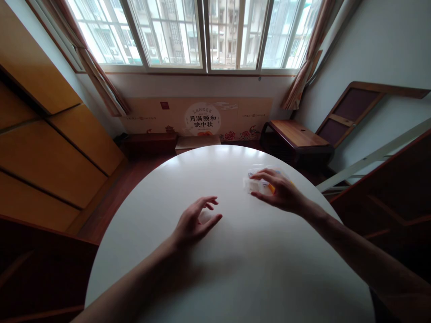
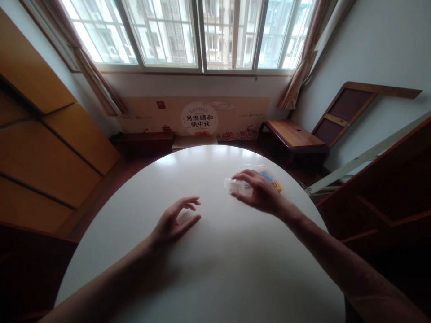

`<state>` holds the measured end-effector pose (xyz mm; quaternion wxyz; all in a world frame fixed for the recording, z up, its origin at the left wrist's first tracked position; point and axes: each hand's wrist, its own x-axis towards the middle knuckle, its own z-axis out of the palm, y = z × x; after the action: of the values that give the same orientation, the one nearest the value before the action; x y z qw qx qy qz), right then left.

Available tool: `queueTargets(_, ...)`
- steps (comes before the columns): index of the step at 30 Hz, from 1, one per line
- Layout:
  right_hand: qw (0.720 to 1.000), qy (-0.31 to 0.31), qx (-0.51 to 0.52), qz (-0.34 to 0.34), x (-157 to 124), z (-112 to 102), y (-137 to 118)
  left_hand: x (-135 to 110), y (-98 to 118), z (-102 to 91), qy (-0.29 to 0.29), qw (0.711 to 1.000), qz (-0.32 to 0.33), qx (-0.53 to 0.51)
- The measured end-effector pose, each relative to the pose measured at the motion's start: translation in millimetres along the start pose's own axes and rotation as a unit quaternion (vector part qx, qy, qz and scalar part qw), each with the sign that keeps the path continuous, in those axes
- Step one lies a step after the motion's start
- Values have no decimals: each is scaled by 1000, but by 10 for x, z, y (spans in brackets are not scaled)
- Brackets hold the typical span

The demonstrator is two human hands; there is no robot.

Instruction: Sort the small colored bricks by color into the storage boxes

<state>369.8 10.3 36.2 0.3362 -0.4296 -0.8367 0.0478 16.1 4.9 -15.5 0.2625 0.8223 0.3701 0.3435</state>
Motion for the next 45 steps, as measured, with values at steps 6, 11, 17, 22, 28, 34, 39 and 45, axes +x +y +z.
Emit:
queueTargets(6,990,-43,134,-14,-34,695,-594,10,-88,-1,-30,987,-48,-147)
queueTargets(11,987,20,157,-9,-2,983,-635,29,-119,-27,-27,981,-93,-169)
queueTargets(17,994,9,105,-31,-12,1058,-664,32,-134,-65,-35,980,-94,-173)
queueTargets(22,996,-23,22,-88,-15,1090,-669,16,-177,-32,-21,984,-79,-160)
queueTargets(28,995,-22,-2,-100,-13,1098,-650,28,-113,-43,-43,979,-72,-188)
queueTargets(34,996,-31,43,-69,-29,1079,-601,32,-69,-29,-51,976,-76,-199)
queueTargets(39,996,-14,88,-29,63,1087,-487,14,-129,-118,-33,987,-66,-141)
queueTargets(45,996,-27,76,-34,359,1244,-477,-11,-273,-486,-21,1000,-12,1)
